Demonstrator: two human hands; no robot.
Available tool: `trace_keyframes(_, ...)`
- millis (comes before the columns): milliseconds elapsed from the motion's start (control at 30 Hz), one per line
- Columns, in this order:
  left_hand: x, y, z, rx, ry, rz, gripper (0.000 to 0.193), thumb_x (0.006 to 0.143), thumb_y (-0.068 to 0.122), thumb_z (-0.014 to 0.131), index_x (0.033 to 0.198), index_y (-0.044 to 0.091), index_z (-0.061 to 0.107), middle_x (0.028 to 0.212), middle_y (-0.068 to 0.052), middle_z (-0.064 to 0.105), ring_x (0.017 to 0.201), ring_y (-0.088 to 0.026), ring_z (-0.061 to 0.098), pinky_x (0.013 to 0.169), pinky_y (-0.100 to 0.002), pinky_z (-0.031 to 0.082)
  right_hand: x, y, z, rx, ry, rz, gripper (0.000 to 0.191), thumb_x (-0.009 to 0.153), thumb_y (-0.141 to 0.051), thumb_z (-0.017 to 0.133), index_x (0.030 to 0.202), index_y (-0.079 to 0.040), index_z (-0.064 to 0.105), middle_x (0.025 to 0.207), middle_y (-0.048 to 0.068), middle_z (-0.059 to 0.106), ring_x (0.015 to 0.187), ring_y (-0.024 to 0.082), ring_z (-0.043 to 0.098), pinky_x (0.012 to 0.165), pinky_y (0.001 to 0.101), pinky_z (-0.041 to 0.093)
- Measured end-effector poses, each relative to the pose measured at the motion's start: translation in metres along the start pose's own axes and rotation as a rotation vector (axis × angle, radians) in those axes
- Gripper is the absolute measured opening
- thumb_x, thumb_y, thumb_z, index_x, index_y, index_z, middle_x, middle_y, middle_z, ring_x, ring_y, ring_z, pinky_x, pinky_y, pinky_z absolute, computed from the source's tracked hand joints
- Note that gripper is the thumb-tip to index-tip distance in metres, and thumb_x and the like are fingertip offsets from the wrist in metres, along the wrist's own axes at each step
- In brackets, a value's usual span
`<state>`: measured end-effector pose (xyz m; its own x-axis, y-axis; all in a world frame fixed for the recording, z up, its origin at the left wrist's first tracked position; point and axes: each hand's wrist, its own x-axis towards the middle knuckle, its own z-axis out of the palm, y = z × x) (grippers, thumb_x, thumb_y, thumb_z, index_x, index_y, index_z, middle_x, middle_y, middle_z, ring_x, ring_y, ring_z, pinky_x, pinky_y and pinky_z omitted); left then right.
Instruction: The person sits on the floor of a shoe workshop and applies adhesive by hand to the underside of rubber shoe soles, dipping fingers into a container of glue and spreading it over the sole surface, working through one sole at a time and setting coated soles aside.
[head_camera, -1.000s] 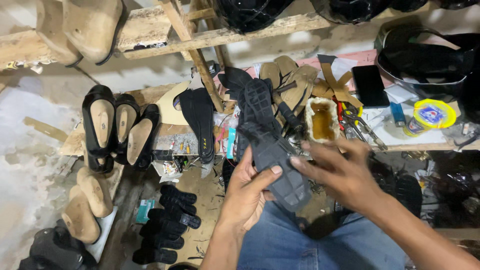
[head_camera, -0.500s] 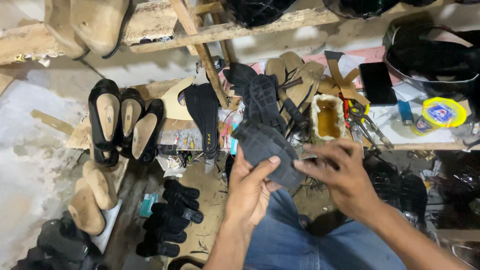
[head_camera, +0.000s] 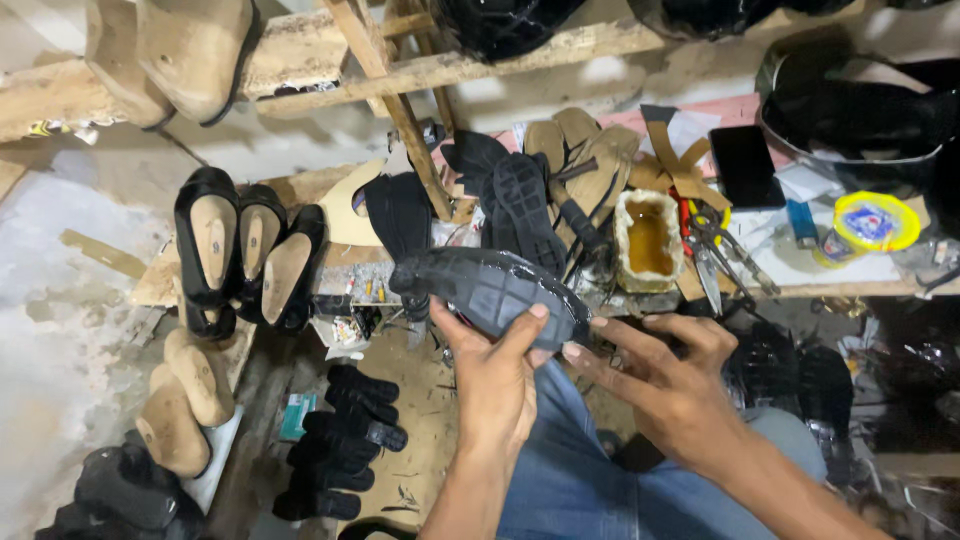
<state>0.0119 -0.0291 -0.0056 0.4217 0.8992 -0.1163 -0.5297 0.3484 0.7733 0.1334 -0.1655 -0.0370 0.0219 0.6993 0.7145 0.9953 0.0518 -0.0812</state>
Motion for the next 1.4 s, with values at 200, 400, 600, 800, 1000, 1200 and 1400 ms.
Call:
trace_keyframes(200,0.015,-0.009,-0.015,0.105,0.040,-0.047,0.106,0.089,-0.011,0.069,0.162,0.033,0.005,0.120,-0.018,0.063,0.092,-0.023,0.067,0.068,-0.035,0.054,-0.007,-0.005,0.010,0.045,-0.003,0.044,0.058,0.072,-0.007,0.072,0.124,-0.034,0.072,0.137,-0.005,0.058,0.119,0.029,0.044,0.101,0.0458,0.029)
trace_keyframes(400,0.018,0.029,-0.024,0.630,-0.272,0.358,0.071,0.081,-0.009,0.071,0.148,0.000,0.047,0.148,-0.001,0.052,0.102,-0.015,0.068,0.087,-0.025,0.056,0.001,0.068,0.033,-0.253,-0.253,0.426,0.044,0.083,-0.037,0.070,0.121,-0.015,0.072,0.152,0.014,0.048,0.134,0.044,0.034,0.099,0.0649,0.026)
trace_keyframes(600,0.011,0.036,-0.004,0.508,-0.210,0.283,0.056,0.092,-0.003,0.069,0.143,0.002,0.049,0.109,-0.010,0.075,0.094,-0.017,0.072,0.079,-0.027,0.058,0.009,0.091,0.038,-0.369,-0.493,0.513,0.037,0.095,-0.045,0.061,0.117,-0.018,0.073,0.154,0.007,0.045,0.143,0.039,0.031,0.102,0.0647,0.027)
trace_keyframes(800,0.018,0.019,-0.011,0.492,-0.575,0.029,0.032,0.097,-0.001,0.064,0.128,-0.006,0.060,0.112,-0.006,0.072,0.101,-0.009,0.065,0.090,-0.024,0.054,0.022,0.063,0.006,0.438,-0.095,0.256,0.043,0.089,-0.019,0.068,0.131,-0.025,0.070,0.151,0.005,0.050,0.137,0.034,0.040,0.116,0.0519,0.027)
trace_keyframes(1000,0.024,0.013,-0.017,0.224,-0.496,-0.132,0.036,0.093,-0.004,0.064,0.130,-0.005,0.060,0.110,-0.008,0.073,0.096,-0.011,0.068,0.088,-0.027,0.056,0.023,0.048,-0.007,-0.044,-0.010,-0.155,0.060,0.082,-0.005,0.071,0.132,-0.038,0.069,0.143,-0.006,0.060,0.125,0.027,0.044,0.100,0.0455,0.030)
trace_keyframes(1200,0.026,0.010,-0.011,0.272,-0.507,-0.119,0.040,0.094,-0.006,0.065,0.134,-0.004,0.060,0.109,-0.008,0.073,0.095,-0.011,0.066,0.087,-0.027,0.054,0.017,0.038,-0.006,-0.059,-0.030,0.100,0.073,0.063,0.009,0.065,0.123,-0.032,0.076,0.137,0.000,0.063,0.123,0.030,0.045,0.105,0.0423,0.036)
trace_keyframes(1400,0.033,0.008,-0.005,0.126,-0.312,-0.147,0.038,0.088,-0.003,0.065,0.126,-0.002,0.059,0.102,-0.010,0.073,0.087,-0.015,0.070,0.079,-0.033,0.058,0.021,0.036,-0.005,-0.021,0.097,-0.048,0.069,0.081,0.005,0.066,0.130,-0.043,0.064,0.126,-0.007,0.068,0.119,0.020,0.048,0.103,0.0373,0.034)
